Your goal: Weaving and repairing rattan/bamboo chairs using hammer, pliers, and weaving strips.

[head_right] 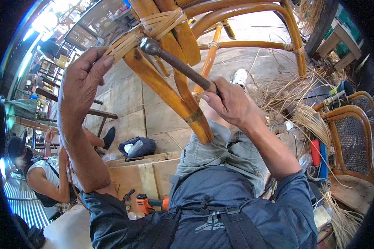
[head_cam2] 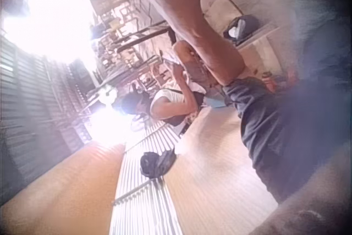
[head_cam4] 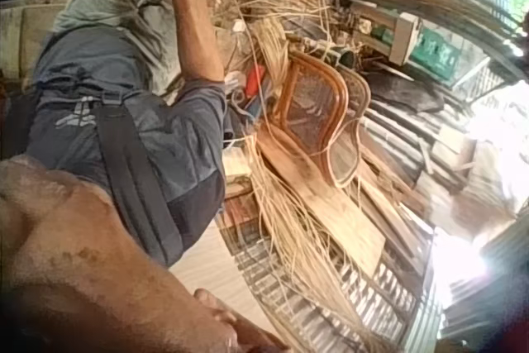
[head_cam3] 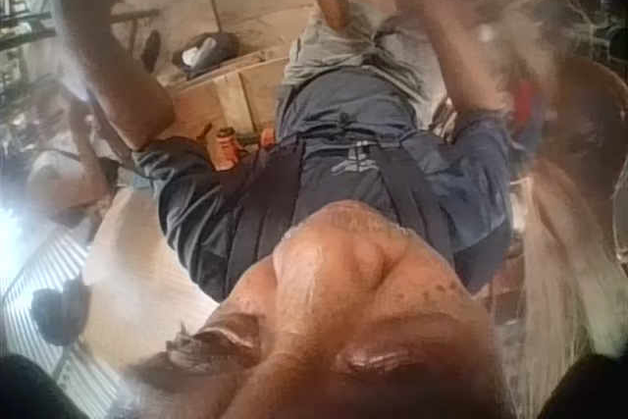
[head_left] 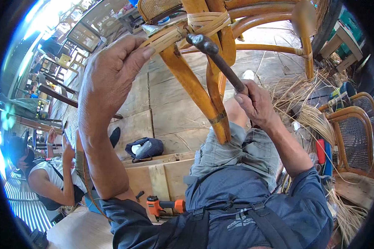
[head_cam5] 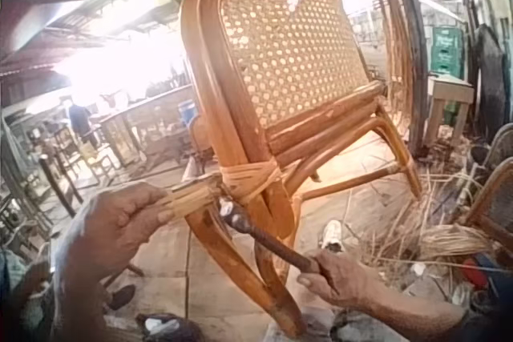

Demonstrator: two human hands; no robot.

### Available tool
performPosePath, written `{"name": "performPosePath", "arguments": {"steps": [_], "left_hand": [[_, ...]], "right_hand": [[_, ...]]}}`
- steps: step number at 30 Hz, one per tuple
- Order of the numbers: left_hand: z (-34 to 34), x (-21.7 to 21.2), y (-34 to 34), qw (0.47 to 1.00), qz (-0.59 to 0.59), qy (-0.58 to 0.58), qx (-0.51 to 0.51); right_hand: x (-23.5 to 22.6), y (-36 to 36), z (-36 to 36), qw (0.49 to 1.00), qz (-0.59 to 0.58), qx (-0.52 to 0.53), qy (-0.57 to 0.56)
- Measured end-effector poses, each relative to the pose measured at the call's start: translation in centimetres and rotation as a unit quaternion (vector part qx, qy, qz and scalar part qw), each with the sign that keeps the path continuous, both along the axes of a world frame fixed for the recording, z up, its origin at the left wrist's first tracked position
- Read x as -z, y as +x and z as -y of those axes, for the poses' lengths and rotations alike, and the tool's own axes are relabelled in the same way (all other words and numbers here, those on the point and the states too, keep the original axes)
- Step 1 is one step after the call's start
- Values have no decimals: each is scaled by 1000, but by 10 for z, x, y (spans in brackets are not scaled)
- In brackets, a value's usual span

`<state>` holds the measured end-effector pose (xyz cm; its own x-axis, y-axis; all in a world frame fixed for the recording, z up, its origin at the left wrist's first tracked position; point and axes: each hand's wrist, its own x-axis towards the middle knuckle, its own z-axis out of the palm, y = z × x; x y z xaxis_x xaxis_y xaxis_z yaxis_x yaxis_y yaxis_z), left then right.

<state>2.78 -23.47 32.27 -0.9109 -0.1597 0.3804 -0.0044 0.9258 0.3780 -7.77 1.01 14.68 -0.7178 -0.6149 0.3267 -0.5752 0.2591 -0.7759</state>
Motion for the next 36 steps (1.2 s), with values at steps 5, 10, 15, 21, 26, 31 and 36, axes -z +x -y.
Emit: {"name": "performPosePath", "arguments": {"steps": [5,10,15,21,26,31,36], "left_hand": [[4,2,0,1000,-9,-12,22],[5,6,2,998,-31,-37,27],[3,5,-1,998,-39,-37,25],[7,0,-2,999,30,-31,2],[3,0,-1,999,25,-35,22],[6,5,-1,999,8,-30,19],[7,0,-3,999,1,-34,19]], "right_hand": [[0,2,3,999,-28,-5,-32],[-6,7,4,990,-81,-34,-107],[-18,4,21,998,-11,6,-61],[-4,10,16,991,-49,-16,-124],[-9,10,12,986,-83,-57,-132],[-7,12,18,998,-22,14,-64],[-13,13,18,984,-67,-24,-166]]}}
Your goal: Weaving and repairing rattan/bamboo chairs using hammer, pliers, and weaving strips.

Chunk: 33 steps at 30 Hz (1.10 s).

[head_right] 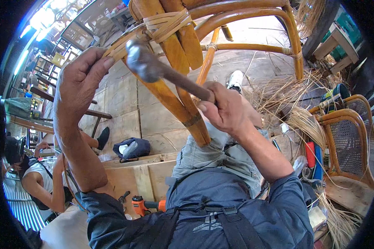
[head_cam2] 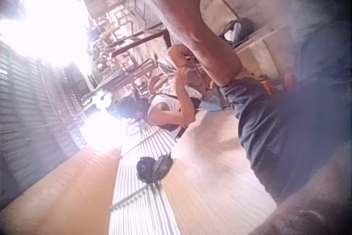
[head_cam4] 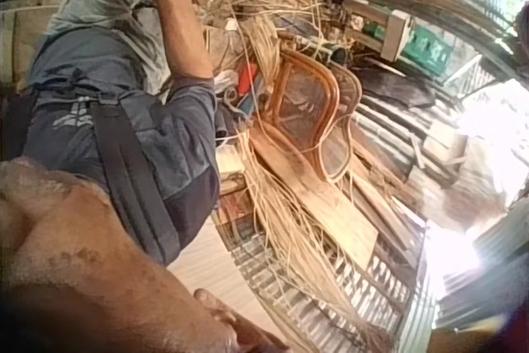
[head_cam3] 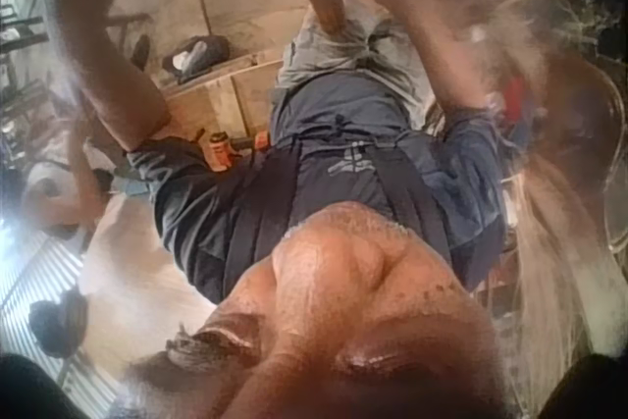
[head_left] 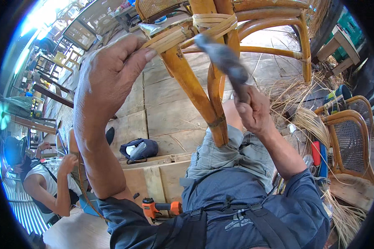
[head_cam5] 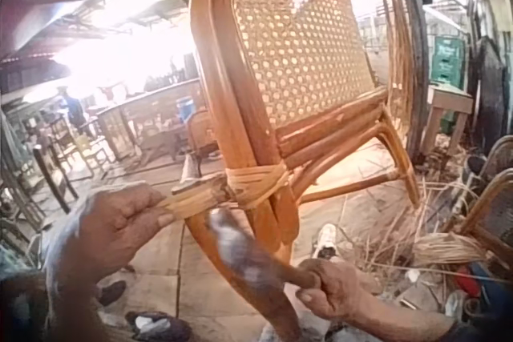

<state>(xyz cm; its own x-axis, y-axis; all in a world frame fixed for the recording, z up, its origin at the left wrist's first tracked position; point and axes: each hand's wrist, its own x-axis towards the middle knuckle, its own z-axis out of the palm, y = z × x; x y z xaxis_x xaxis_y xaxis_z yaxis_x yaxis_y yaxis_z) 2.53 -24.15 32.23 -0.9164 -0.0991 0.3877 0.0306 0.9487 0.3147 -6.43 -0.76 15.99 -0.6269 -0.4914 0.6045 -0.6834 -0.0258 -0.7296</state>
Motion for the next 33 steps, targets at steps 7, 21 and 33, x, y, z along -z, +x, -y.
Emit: {"name": "performPosePath", "arguments": {"steps": [7,21,33], "left_hand": [[-17,-3,14,976,-156,-154,-14],[-80,163,-4,830,-157,535,32],[-88,194,-46,685,-225,687,92]], "right_hand": [[26,-3,-19,991,-8,71,110],[249,110,-250,785,239,492,290],[263,171,-247,714,248,513,406]]}}
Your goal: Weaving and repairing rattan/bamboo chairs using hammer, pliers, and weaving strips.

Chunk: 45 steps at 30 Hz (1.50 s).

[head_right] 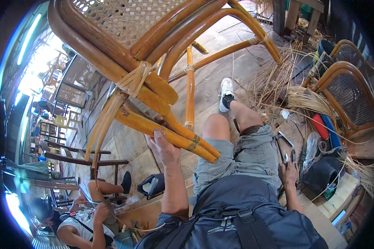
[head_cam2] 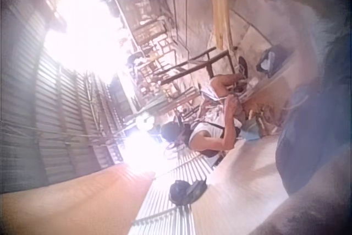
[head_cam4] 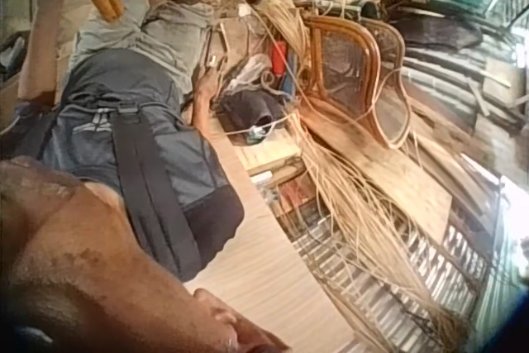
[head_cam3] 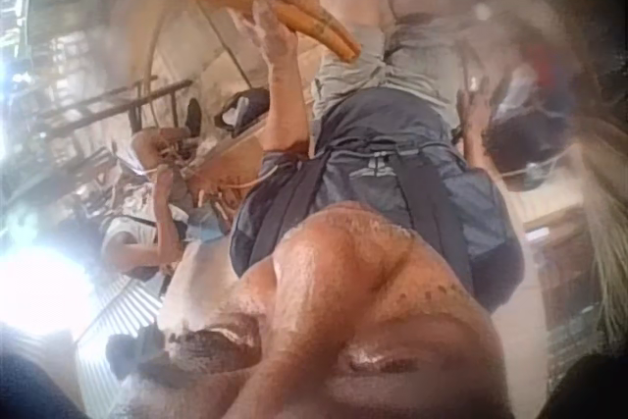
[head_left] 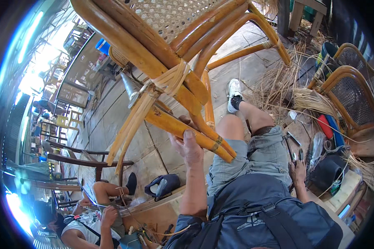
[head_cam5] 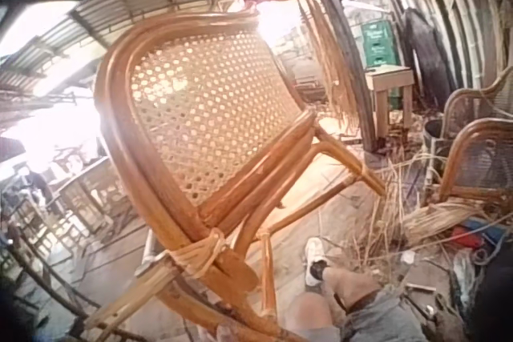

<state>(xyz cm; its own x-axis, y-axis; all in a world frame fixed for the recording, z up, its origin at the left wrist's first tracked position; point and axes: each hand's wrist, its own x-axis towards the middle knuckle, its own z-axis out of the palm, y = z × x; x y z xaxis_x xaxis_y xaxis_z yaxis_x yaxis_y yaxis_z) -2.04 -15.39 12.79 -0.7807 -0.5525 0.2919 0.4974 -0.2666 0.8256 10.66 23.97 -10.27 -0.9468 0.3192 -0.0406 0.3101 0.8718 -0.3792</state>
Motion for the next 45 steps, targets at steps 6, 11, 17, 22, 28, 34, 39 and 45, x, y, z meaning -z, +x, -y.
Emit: {"name": "performPosePath", "arguments": {"steps": [6,11,17,22,28,34,39,45], "left_hand": [[8,-13,-6,991,-14,80,110],[62,-35,-52,994,82,-6,-70],[93,-23,-116,965,0,215,153],[107,-15,-181,884,-95,377,260],[131,-31,-241,800,-229,417,367],[102,-39,-261,783,-271,353,434],[100,-60,-260,774,-252,341,470],[111,-73,-259,784,-161,416,432]], "right_hand": [[-57,-52,20,995,-82,-16,-61],[-147,-121,117,920,-138,-149,-336],[-201,-159,209,758,-169,-325,-540],[-284,-222,217,519,-173,-81,-833],[-282,-290,184,374,-144,-142,-905],[-281,-292,178,385,-137,-71,-910],[-273,-282,172,375,-108,-91,-916],[-265,-256,188,254,-88,-90,-959]]}}
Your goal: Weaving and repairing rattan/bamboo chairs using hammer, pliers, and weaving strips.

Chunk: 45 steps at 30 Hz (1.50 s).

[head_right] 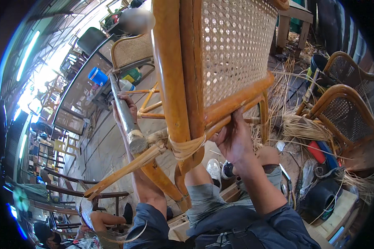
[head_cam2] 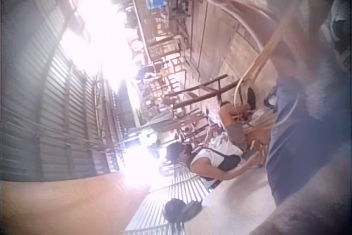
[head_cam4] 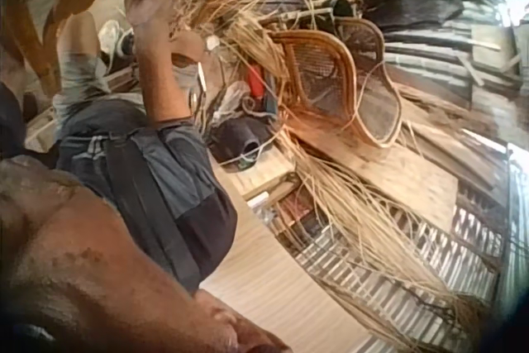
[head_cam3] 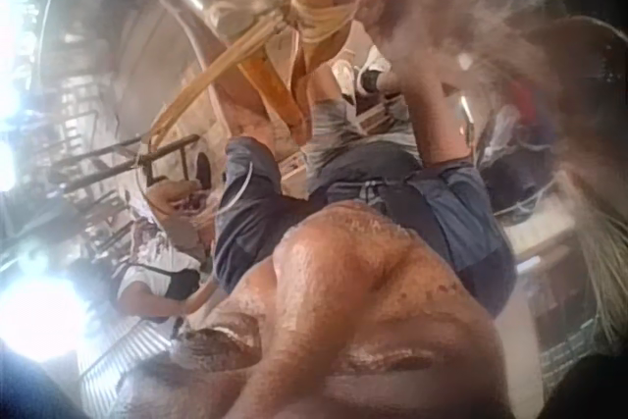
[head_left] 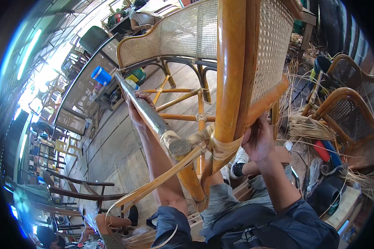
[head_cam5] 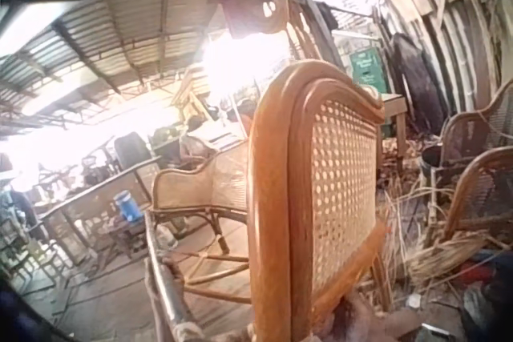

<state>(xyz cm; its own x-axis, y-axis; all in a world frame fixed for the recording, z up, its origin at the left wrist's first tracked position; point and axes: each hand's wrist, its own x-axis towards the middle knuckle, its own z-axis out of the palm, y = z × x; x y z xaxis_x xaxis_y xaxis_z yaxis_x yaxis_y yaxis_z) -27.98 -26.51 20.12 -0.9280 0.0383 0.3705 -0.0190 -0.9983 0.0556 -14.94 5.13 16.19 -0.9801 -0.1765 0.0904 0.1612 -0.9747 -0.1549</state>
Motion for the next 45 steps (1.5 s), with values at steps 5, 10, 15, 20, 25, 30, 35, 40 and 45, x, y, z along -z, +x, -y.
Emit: {"name": "performPosePath", "arguments": {"steps": [5,10,15,20,25,30,35,40,45], "left_hand": [[2,4,3,998,36,-54,-19],[-2,6,-8,998,19,-63,4],[-26,11,-24,988,-23,-151,8],[-61,9,-32,995,12,-95,-18],[-74,13,-8,995,49,-90,-10],[-78,30,5,994,60,-94,-2],[-99,10,18,969,107,-195,-110],[-78,13,9,946,137,-230,-182],[-44,18,-19,899,155,-315,-262]], "right_hand": [[42,9,0,1000,27,-14,-7],[43,9,-2,1000,24,12,10],[46,-2,-26,1000,-5,22,8],[74,-9,-35,991,59,81,91],[136,17,-48,989,120,37,79],[110,37,-42,975,187,66,95],[108,34,-54,991,77,15,111],[120,0,-43,972,208,-100,-27],[128,-50,-18,992,45,-102,-65]]}}
